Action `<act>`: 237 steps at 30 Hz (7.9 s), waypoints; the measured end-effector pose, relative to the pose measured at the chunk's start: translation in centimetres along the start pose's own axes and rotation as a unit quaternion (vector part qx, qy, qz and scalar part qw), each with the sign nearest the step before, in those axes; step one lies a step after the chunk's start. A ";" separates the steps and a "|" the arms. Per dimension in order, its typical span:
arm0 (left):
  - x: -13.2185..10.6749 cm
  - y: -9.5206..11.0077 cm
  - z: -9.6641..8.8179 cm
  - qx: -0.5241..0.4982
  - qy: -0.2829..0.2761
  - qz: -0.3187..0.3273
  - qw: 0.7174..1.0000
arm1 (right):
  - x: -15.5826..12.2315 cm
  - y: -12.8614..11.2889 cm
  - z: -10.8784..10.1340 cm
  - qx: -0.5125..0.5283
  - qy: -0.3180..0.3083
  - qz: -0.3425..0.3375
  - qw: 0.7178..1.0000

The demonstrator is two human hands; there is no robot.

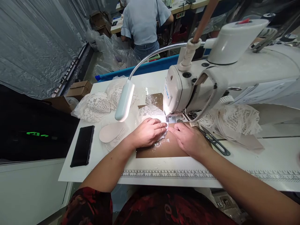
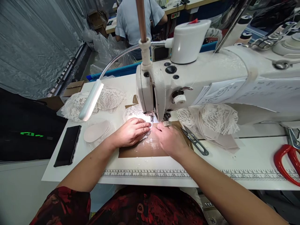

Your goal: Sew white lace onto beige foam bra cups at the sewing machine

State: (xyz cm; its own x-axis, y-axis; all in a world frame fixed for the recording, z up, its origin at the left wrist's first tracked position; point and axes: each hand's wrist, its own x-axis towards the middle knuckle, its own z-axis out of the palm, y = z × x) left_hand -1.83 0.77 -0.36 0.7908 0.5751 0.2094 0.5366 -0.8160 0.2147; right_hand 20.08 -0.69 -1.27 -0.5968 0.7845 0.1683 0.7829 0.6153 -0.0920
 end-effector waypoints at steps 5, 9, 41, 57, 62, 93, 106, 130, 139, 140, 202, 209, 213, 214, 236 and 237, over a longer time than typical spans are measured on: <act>0.1 0.2 -0.1 0.003 -0.003 -0.011 1.000 | 0.2 -0.1 0.3 -0.009 -0.005 0.021 1.000; 0.2 0.3 0.1 0.005 0.003 -0.022 1.000 | 0.5 -0.1 0.4 -0.009 0.000 0.032 0.999; 0.0 0.0 0.1 0.013 0.009 0.019 1.000 | -0.6 1.3 0.8 0.131 0.029 -0.057 0.989; 0.9 0.3 0.7 0.028 0.006 -0.052 0.998 | -0.3 0.2 0.0 0.042 0.013 -0.066 0.997; 1.3 0.6 1.0 0.059 0.009 -0.072 0.996 | 0.0 0.0 0.1 0.005 0.014 -0.030 0.999; 0.7 0.7 0.2 0.024 0.036 -0.030 0.999 | 0.3 0.4 0.3 0.024 0.042 -0.017 0.999; 0.7 -0.4 0.8 0.057 0.061 -0.111 0.990 | 0.6 0.5 0.2 0.038 0.024 0.000 0.999; -0.9 -1.3 -2.3 0.113 0.092 -0.291 0.946 | 0.6 1.7 1.3 0.068 0.049 -0.043 0.996; -10.1 2.2 -7.8 0.217 0.055 -0.440 0.869 | 0.5 1.9 1.7 0.060 0.072 -0.056 0.994; -11.4 2.6 -7.2 0.204 0.041 -0.450 0.868 | 0.5 1.9 1.7 0.059 0.075 -0.051 0.994; 2.4 2.4 -1.3 -0.177 -0.023 -0.316 0.932 | -0.7 0.9 -0.9 0.208 0.025 -0.089 0.974; 1.5 4.1 -1.7 0.008 0.082 -0.222 0.972 | -0.5 0.9 -0.5 0.139 0.016 -0.042 0.989; 0.8 5.2 -1.0 0.023 0.018 -0.115 0.993 | -0.5 0.7 -0.5 0.104 0.006 -0.027 0.994; 0.8 5.1 -0.7 0.024 0.014 -0.107 0.994 | -0.4 0.7 -0.4 0.094 0.009 -0.027 0.995; 1.6 0.9 0.3 0.015 0.028 -0.060 0.998 | 1.0 0.3 -0.6 0.005 0.012 0.050 0.999; 1.6 0.8 0.3 0.016 0.024 -0.057 0.998 | 1.0 0.3 -0.6 0.006 0.013 0.048 0.999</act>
State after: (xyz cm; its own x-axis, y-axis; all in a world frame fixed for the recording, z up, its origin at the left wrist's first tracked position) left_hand -0.03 1.01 -0.14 0.7094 0.6663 0.2299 0.6326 -0.7457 0.2092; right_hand 19.83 0.21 -0.51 -0.5137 0.8383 0.1827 0.8345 0.5376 -0.1204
